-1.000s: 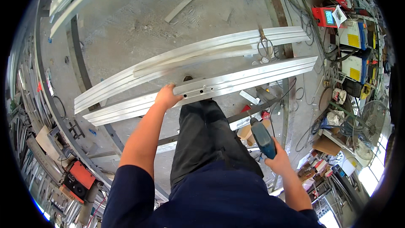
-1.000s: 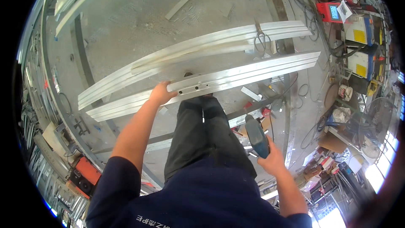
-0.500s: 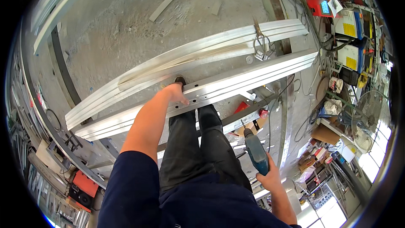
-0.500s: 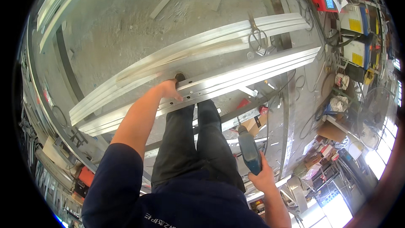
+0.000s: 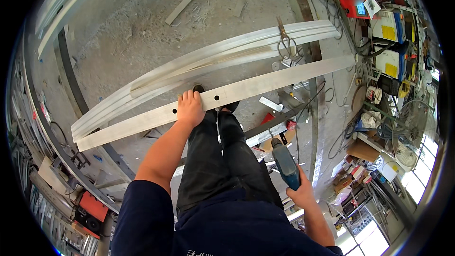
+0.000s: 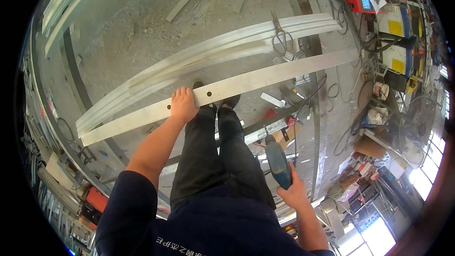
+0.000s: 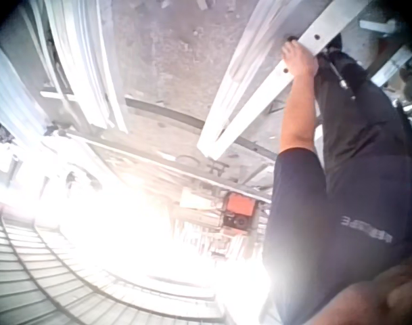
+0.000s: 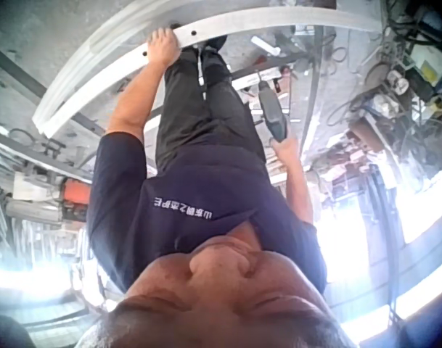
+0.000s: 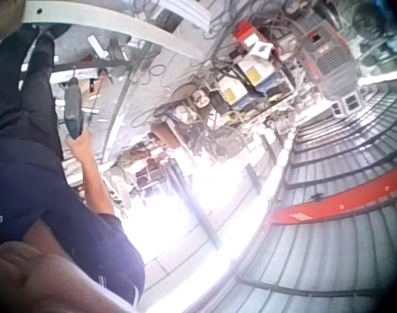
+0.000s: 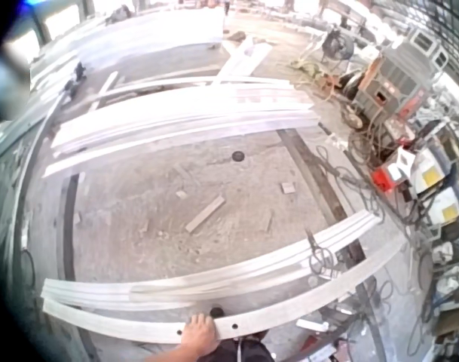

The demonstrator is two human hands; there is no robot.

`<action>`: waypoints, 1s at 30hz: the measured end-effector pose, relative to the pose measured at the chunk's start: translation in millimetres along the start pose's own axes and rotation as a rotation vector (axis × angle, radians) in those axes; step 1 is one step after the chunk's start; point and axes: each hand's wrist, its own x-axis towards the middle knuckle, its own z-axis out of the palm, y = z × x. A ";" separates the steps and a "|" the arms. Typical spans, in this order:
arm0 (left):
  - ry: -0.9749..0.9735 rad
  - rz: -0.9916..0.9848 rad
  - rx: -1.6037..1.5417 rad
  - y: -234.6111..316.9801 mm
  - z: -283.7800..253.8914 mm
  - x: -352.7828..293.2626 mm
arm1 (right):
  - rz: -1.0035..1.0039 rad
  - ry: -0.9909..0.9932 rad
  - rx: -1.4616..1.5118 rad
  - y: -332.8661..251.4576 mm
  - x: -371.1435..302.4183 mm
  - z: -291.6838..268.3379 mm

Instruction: The person uses a corded drill to make holes in long aluminum profiles laid on a workbench. They repeatedly position the drill, drill holes, and occasionally adjust the drill bit or clear debris from the holes.

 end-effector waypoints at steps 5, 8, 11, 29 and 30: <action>-0.028 0.062 0.013 -2.4 4.2 0.2 | -0.011 0.029 0.012 -2.9 3.5 -1.5; -0.276 0.027 -0.027 1.8 -0.1 3.8 | -0.028 0.029 0.028 -6.1 7.5 -1.9; -0.376 0.022 -0.054 11.1 -14.3 8.0 | 0.011 0.019 0.023 -16.5 8.0 -2.6; -0.929 -0.002 -0.406 -16.8 -8.8 83.2 | 0.013 0.003 -0.015 -12.8 3.0 0.4; -0.848 0.019 -0.341 -13.4 -9.5 78.7 | 0.028 0.003 -0.028 -15.1 2.4 0.6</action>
